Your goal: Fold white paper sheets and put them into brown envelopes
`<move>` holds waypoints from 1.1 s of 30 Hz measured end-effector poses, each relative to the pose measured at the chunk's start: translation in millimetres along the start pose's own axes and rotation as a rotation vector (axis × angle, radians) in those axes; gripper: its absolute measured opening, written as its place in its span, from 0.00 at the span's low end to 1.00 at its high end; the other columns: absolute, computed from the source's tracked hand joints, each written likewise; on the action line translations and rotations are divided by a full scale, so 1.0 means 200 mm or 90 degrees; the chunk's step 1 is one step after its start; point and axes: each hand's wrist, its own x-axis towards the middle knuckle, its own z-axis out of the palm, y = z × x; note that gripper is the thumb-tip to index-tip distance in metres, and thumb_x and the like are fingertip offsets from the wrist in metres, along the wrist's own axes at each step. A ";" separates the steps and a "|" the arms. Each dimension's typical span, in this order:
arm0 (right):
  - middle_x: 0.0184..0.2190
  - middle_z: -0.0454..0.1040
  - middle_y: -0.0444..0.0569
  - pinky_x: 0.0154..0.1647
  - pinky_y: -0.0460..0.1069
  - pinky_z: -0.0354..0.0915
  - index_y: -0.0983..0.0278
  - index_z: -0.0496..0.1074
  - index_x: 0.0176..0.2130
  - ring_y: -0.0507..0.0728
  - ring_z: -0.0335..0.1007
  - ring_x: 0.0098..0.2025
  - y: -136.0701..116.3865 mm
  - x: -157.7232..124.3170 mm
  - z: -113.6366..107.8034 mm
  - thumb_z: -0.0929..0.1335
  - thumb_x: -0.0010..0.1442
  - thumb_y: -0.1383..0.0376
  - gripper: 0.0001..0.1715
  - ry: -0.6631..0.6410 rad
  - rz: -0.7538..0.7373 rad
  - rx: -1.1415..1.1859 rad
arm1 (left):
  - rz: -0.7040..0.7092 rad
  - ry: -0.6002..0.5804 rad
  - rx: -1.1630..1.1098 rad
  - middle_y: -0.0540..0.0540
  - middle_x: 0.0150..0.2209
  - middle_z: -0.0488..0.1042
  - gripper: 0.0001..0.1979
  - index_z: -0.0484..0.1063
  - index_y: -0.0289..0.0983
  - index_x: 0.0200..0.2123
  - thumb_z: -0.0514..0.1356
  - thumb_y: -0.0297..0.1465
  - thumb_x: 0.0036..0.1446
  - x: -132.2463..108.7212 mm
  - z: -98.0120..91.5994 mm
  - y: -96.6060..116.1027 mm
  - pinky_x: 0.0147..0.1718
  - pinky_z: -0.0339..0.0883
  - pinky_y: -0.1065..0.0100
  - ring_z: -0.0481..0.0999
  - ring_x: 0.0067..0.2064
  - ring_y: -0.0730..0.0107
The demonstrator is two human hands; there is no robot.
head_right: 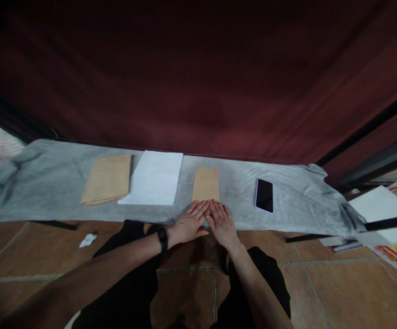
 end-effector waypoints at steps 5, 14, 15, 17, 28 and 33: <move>0.69 0.55 0.56 0.69 0.61 0.47 0.65 0.55 0.69 0.61 0.49 0.70 0.02 -0.04 0.00 0.54 0.72 0.55 0.32 0.023 0.019 -0.097 | -0.020 -0.023 0.018 0.33 0.71 0.46 0.41 0.50 0.28 0.69 0.50 0.52 0.64 -0.04 -0.02 0.01 0.69 0.35 0.53 0.42 0.72 0.54; 0.58 0.70 0.58 0.59 0.60 0.60 0.65 0.70 0.57 0.64 0.63 0.60 -0.01 0.05 -0.02 0.62 0.65 0.66 0.22 0.162 0.179 -0.009 | -0.124 0.001 0.061 0.26 0.62 0.64 0.25 0.63 0.25 0.61 0.49 0.37 0.68 -0.09 -0.07 0.01 0.59 0.59 0.52 0.65 0.64 0.48; 0.56 0.71 0.58 0.58 0.60 0.60 0.64 0.72 0.54 0.64 0.64 0.58 -0.01 0.07 -0.03 0.63 0.63 0.67 0.21 0.172 0.202 0.036 | -0.130 0.003 0.068 0.26 0.60 0.68 0.22 0.66 0.26 0.58 0.49 0.34 0.68 -0.07 -0.08 0.01 0.57 0.62 0.53 0.68 0.61 0.49; 0.51 0.74 0.57 0.58 0.60 0.60 0.63 0.75 0.47 0.64 0.65 0.55 0.00 0.11 -0.04 0.65 0.59 0.68 0.17 0.200 0.253 0.182 | -0.135 0.000 0.072 0.30 0.53 0.74 0.17 0.71 0.29 0.52 0.50 0.31 0.67 -0.01 -0.12 0.01 0.52 0.66 0.54 0.74 0.55 0.51; 0.29 0.76 0.45 0.29 0.50 0.69 0.60 0.72 0.41 0.56 0.72 0.30 -0.02 0.26 -0.08 0.66 0.55 0.48 0.21 0.227 0.342 0.759 | -0.202 0.018 0.082 0.39 0.41 0.77 0.12 0.70 0.34 0.48 0.51 0.25 0.64 0.23 -0.21 0.02 0.35 0.69 0.63 0.78 0.41 0.57; 0.28 0.77 0.47 0.24 0.48 0.64 0.61 0.72 0.37 0.55 0.69 0.26 -0.03 0.29 -0.11 0.71 0.47 0.41 0.30 0.175 0.430 0.938 | -0.316 0.120 -0.063 0.41 0.35 0.77 0.12 0.70 0.37 0.42 0.47 0.28 0.67 0.30 -0.39 -0.03 0.28 0.64 0.67 0.79 0.35 0.59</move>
